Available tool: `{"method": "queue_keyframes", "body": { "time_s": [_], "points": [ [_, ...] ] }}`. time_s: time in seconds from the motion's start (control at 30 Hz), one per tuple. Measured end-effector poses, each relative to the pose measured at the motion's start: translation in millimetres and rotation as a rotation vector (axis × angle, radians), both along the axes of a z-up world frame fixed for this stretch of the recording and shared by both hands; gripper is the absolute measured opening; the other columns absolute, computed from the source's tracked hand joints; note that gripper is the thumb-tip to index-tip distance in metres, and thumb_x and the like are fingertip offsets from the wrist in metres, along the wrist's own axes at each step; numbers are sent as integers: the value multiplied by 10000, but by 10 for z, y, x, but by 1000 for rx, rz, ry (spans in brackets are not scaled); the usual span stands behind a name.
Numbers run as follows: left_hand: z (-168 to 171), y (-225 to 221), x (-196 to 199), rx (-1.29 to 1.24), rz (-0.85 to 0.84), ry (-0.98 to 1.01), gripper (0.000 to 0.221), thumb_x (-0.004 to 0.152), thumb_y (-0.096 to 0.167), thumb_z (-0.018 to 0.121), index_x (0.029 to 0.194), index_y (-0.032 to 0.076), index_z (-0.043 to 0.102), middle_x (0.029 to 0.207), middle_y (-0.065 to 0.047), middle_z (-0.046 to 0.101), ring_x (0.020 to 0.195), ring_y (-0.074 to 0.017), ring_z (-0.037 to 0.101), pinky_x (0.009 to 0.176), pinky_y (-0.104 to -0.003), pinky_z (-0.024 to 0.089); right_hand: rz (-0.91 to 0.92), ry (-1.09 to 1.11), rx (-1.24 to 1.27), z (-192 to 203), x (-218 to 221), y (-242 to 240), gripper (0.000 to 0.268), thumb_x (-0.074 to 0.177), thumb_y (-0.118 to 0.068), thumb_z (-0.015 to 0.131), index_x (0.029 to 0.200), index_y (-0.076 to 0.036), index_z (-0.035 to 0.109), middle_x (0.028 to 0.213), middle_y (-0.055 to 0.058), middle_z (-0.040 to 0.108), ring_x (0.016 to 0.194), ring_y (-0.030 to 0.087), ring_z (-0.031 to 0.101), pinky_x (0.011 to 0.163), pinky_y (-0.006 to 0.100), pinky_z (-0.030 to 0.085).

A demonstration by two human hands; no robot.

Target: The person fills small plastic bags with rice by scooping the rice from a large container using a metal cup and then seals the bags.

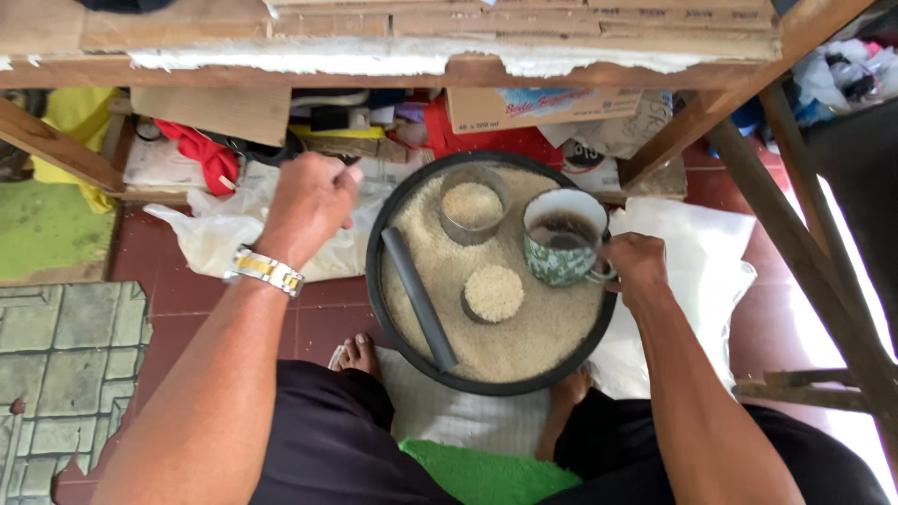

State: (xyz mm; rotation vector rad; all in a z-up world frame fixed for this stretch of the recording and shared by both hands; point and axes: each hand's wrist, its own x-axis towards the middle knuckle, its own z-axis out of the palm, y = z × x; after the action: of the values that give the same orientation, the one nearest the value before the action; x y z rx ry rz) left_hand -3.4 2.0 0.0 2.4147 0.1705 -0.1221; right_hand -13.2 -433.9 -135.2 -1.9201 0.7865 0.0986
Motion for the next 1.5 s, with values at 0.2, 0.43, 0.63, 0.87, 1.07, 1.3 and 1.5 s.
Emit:
{"method": "queue_keyframes", "body": {
  "time_s": [0.2,0.43,0.63,0.87,1.07,1.3,1.5],
  "points": [
    [23,-69,49,8,-2,-5,344,922,270,550,693,60,698,506,-104,664,513,-224,717,620,-347,589,-268,-201,568,1101,-395,1188,221,914,-347,602,1053,-179,640,822,-7,496,788,144,539,694,283,512],
    [-23,-54,20,5,1,0,351,934,249,555,679,40,677,488,-129,648,530,-231,726,556,-341,584,1014,-553,-878,15,-1389,2540,242,759,-22,663,988,27,726,898,240,684,825,387,720,604,425,585],
    [3,65,-24,23,-4,-25,362,947,243,564,668,38,673,476,-106,636,543,-299,724,578,-410,583,880,-412,-1111,-190,-1339,2626,219,777,-55,691,971,46,691,818,208,643,736,340,687,544,396,554],
    [-108,3,50,14,-2,3,338,922,279,555,681,85,690,453,-72,624,549,-241,730,640,-396,595,913,-427,-1102,-581,-1365,2576,563,723,-120,761,1247,65,664,843,249,636,702,401,652,536,437,502],
    [-169,-45,94,3,-25,-10,321,926,270,564,703,89,707,472,-98,635,571,-272,731,658,-411,589,973,-299,-1000,-522,-1410,2484,624,715,-132,719,1292,87,624,858,230,653,630,366,710,471,424,566],
    [-54,-64,43,0,-97,-3,474,1069,212,590,633,43,514,541,-123,622,515,-273,758,327,-259,366,922,112,-536,546,-1692,2325,364,941,75,497,1302,29,487,1008,260,656,442,223,646,292,296,531],
    [-166,-88,61,100,-196,-20,547,1068,229,604,566,56,473,485,-83,534,497,-222,526,587,-424,442,508,226,90,1362,-1888,1831,519,906,-370,613,1339,-98,701,725,14,631,568,103,483,507,296,419]
  ]
}}
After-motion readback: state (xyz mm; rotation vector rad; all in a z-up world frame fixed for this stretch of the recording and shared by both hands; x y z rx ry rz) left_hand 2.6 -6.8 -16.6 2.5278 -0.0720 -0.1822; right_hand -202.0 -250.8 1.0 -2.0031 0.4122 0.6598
